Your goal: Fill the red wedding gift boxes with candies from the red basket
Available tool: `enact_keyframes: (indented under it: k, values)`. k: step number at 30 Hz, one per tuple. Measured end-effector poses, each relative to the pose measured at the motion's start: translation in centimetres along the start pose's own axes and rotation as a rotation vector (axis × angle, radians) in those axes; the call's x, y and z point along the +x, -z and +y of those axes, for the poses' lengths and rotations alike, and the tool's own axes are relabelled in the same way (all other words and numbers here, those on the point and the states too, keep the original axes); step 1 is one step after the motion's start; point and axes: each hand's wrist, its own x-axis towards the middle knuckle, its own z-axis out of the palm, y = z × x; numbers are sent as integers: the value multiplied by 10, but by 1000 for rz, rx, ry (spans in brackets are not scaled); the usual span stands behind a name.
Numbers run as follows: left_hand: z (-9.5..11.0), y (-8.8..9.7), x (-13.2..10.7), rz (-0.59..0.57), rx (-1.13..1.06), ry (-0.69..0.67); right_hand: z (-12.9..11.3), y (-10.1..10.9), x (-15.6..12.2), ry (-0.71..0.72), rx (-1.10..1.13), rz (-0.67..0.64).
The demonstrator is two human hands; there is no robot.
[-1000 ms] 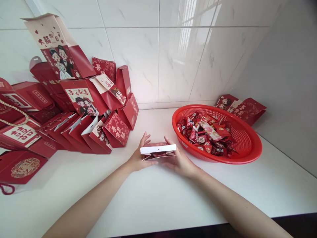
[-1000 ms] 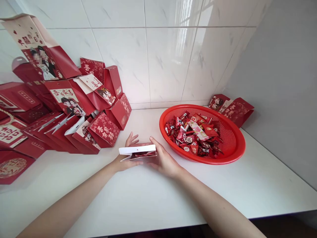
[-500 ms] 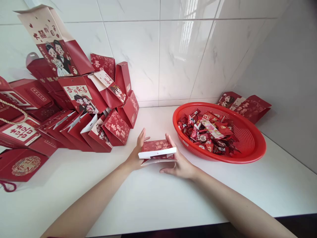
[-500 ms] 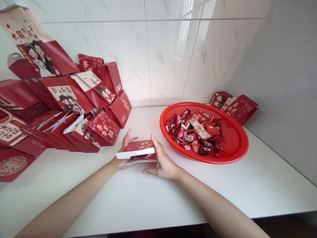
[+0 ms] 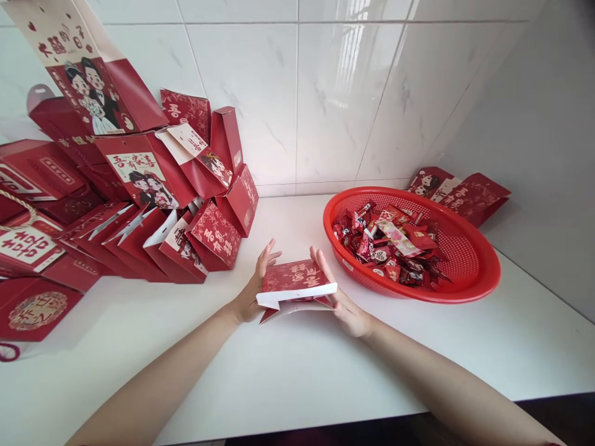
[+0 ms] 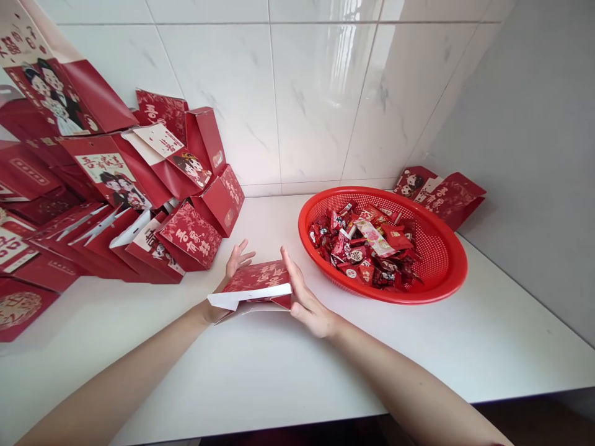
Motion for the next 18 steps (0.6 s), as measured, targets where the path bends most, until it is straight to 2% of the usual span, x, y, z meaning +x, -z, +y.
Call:
enact_keyframes:
  k: [3,7,9,11,14,18]
  values:
    - [-6,0,0,-59,-176,93,4,-1,0,-18,-20,30]
    - [-9,5,0,-69,-387,344,12,-1,5,-111,-95,18]
    - [-8,6,-1,-78,-471,335,14,1,9,-146,-112,31]
    - [-6,6,-1,-57,-480,331,16,3,12,-171,-102,64]
    - [-2,5,2,4,-414,438,20,3,15,-182,-69,116]
    - [1,6,8,-3,-374,491,26,3,17,-194,30,109]
